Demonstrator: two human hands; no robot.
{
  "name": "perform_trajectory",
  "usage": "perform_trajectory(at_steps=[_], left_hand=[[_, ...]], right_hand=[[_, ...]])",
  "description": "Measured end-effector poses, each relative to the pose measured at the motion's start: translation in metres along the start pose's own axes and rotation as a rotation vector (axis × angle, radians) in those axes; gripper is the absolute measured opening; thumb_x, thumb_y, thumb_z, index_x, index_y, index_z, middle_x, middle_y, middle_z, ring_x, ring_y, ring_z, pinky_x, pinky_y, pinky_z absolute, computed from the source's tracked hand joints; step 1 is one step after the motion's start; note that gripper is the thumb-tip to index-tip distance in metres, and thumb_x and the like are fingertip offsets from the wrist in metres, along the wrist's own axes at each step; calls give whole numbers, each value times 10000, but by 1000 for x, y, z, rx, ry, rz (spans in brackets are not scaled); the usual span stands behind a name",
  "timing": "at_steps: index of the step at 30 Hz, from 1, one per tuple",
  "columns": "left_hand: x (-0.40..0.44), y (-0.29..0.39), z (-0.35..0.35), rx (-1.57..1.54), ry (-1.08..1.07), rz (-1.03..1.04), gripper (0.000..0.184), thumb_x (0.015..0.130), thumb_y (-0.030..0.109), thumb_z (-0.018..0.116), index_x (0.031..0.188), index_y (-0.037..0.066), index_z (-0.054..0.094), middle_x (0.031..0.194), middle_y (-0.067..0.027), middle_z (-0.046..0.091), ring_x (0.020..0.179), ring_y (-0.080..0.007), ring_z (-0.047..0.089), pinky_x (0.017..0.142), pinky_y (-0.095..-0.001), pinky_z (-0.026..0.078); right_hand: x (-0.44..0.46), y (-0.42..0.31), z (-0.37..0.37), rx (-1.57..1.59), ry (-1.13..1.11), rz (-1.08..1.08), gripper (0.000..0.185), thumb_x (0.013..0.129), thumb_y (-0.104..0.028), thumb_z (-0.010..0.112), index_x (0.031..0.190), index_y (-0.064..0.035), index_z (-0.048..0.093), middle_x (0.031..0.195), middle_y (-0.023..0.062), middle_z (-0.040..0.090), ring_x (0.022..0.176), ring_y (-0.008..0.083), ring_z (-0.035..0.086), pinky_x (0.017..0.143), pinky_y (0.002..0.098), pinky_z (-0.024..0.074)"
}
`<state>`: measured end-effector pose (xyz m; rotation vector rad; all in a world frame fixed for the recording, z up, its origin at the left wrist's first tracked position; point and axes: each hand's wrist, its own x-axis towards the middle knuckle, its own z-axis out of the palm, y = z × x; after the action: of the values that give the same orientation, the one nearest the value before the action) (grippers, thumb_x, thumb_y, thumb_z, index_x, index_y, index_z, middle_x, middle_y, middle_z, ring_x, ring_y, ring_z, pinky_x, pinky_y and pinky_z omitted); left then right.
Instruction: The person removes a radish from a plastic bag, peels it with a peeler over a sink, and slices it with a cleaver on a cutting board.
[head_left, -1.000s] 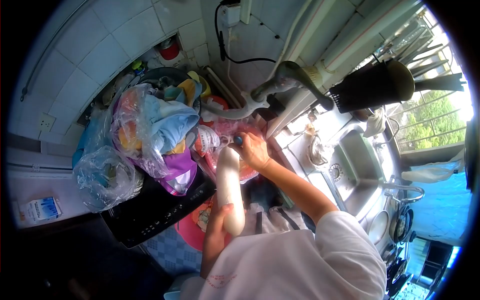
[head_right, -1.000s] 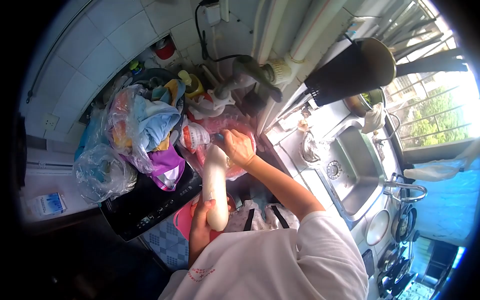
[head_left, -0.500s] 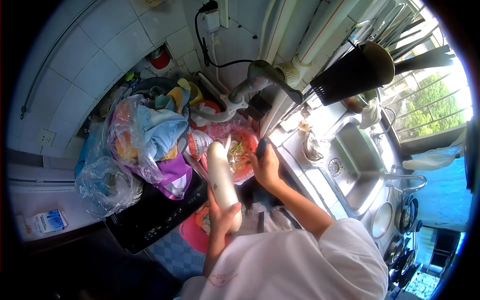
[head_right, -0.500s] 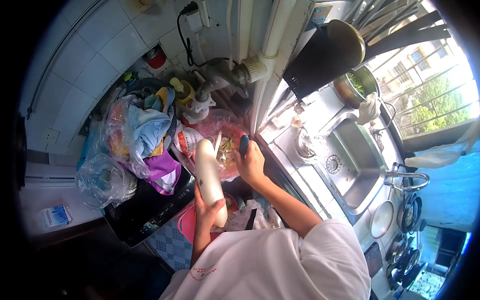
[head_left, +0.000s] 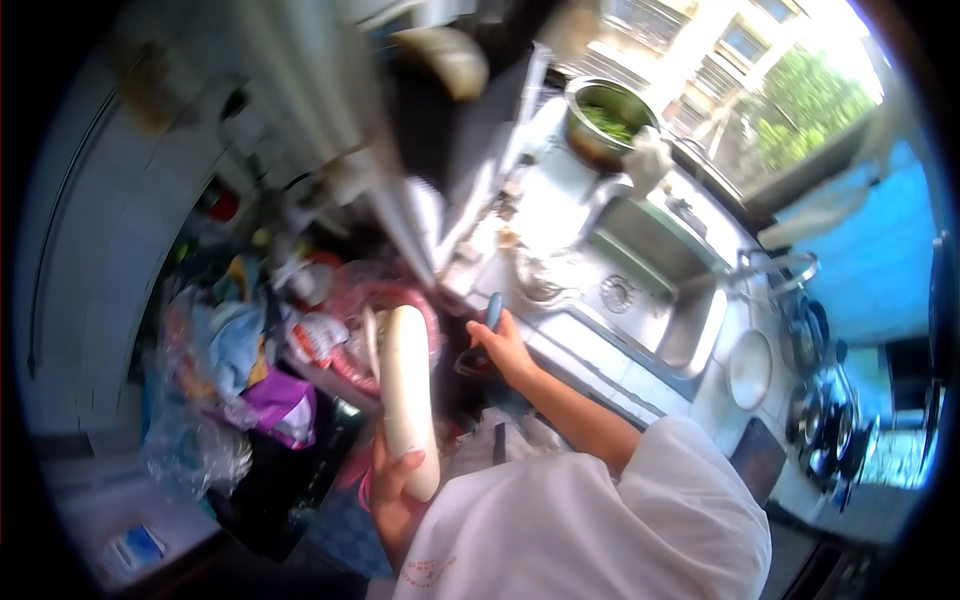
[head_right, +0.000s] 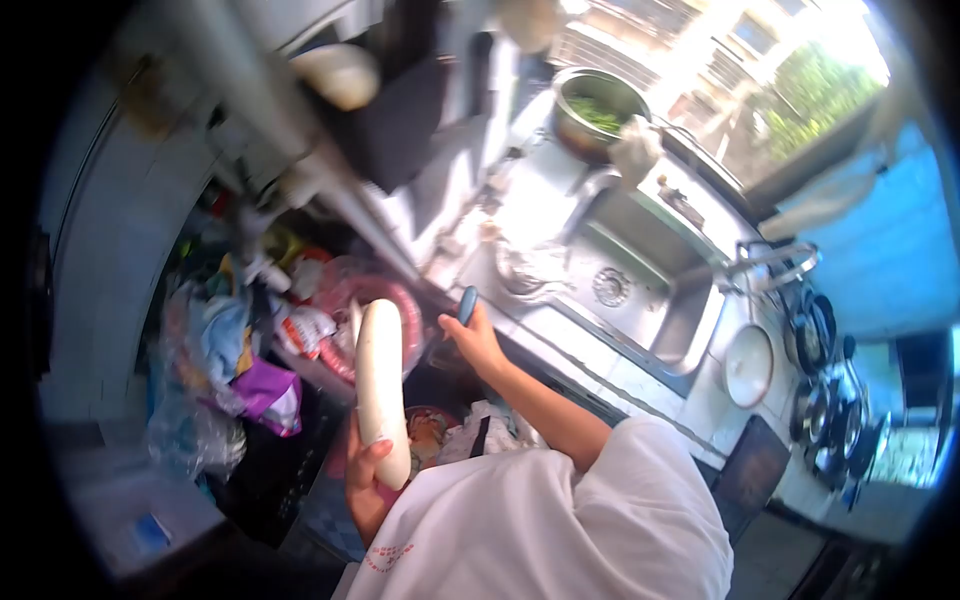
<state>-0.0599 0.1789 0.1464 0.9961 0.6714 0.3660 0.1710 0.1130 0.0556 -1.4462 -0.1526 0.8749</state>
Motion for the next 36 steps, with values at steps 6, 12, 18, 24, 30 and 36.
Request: perform_trajectory(at_steps=[6,12,18,24,30,36], left_hand=[[26,-14,86,-17,-251,-232,761,639,299,701,1266,19,374,977,-194,568,751,-243,629,645,-344,541],[68,-109,208,-83,-457,-408,785,684,351,694,1299,5,352,985,-217,568,756,-249,633,657,-329,539],[76,-178,287,-167,-564,-680,756,717,287,677,1321,19,311,1030,-218,558,765,-264,645,625,-357,568],[69,-200,329,-129,-596,-658,758,736,301,679,1328,35,289,1012,-201,550,778,-263,645,620,-351,574],[68,-206,350,-85,-638,-699,762,744,295,679,1340,54,271,1012,-198,547,771,-260,644,637,-342,573],[72,-205,349,-49,-628,-703,722,737,272,683,1313,51,308,996,-187,555,762,-260,642,640,-341,570]], right_hand=[[-18,-27,-117,260,478,-166,369,800,-105,592,1101,-12,400,795,65,537,659,130,533,564,261,435],[-46,-50,-289,96,891,-327,412,824,-100,609,1153,22,392,808,90,552,672,148,573,599,274,478],[-83,-51,-398,105,945,-249,433,813,-129,659,1121,43,410,784,116,570,620,164,587,534,273,464],[-103,-29,-434,-5,1017,-162,438,797,-198,684,1063,37,427,760,101,557,614,146,557,537,282,454],[-114,-24,-418,163,918,-222,417,791,-163,688,1046,35,424,724,80,560,591,134,564,514,266,445],[-108,-34,-395,168,852,-148,382,792,-141,682,1035,14,431,757,65,553,615,124,554,527,245,448]])
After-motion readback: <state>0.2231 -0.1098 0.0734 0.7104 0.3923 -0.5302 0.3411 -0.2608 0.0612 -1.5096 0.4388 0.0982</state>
